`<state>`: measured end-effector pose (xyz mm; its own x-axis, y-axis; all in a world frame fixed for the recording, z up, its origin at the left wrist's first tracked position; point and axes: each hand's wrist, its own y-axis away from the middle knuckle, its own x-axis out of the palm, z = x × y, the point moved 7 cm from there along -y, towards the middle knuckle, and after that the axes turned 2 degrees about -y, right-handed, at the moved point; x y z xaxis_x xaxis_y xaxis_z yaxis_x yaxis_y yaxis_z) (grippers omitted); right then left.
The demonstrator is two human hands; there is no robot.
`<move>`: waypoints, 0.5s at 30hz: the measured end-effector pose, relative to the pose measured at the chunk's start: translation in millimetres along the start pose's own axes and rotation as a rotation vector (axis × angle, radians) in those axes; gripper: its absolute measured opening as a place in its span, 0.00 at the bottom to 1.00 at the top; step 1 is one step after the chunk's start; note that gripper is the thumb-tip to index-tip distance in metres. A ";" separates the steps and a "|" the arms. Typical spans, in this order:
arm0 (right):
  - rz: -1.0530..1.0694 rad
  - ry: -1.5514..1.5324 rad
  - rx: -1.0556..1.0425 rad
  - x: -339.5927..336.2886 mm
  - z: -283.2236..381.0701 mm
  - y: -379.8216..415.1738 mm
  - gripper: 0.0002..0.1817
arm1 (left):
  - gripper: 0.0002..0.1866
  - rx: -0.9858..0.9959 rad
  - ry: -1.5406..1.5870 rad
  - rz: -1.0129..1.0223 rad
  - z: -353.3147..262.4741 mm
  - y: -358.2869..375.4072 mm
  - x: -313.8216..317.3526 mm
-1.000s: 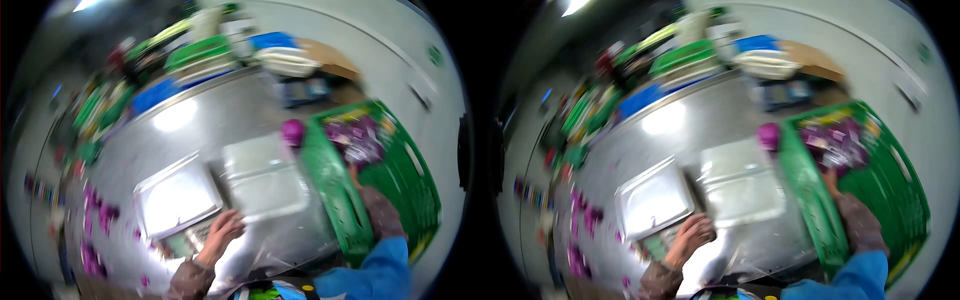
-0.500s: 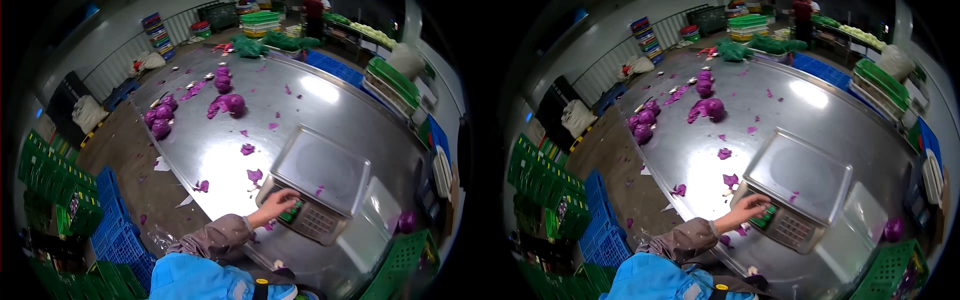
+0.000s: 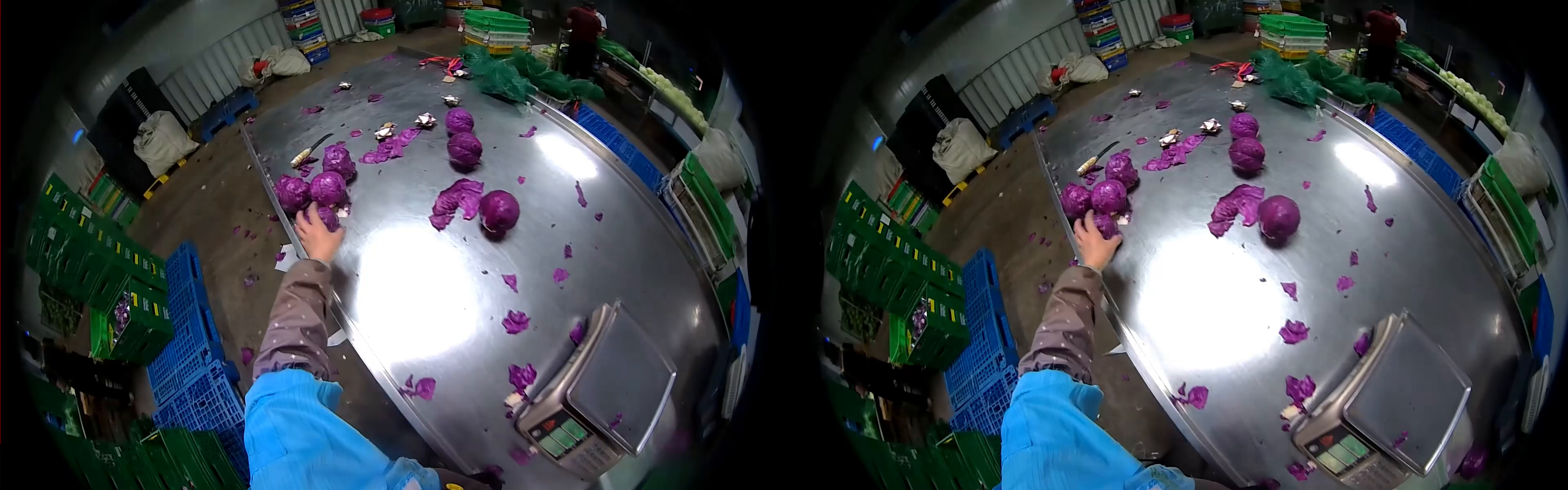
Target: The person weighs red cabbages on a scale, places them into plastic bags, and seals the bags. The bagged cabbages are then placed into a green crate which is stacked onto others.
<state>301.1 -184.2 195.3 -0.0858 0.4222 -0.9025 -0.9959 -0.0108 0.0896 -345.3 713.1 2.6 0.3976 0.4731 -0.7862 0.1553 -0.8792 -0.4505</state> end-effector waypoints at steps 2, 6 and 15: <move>0.061 -0.020 0.020 29.1 63.3 0.8 0.29 | 0.47 -0.076 0.014 0.044 28.1 -31.0 6.9; 0.272 -0.255 -0.128 119.5 176.1 1.1 0.30 | 0.43 -0.060 0.004 0.304 44.5 -44.3 31.1; 1.009 -0.438 -0.449 354.4 428.4 222.9 0.17 | 0.38 -0.123 0.930 0.554 -21.5 30.5 13.1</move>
<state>60.7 351.4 76.0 -0.9073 0.3138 -0.2800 -0.4121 -0.7961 0.4432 -316.0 691.3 -12.3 0.9608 -0.1731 -0.2164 -0.1872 -0.9812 -0.0465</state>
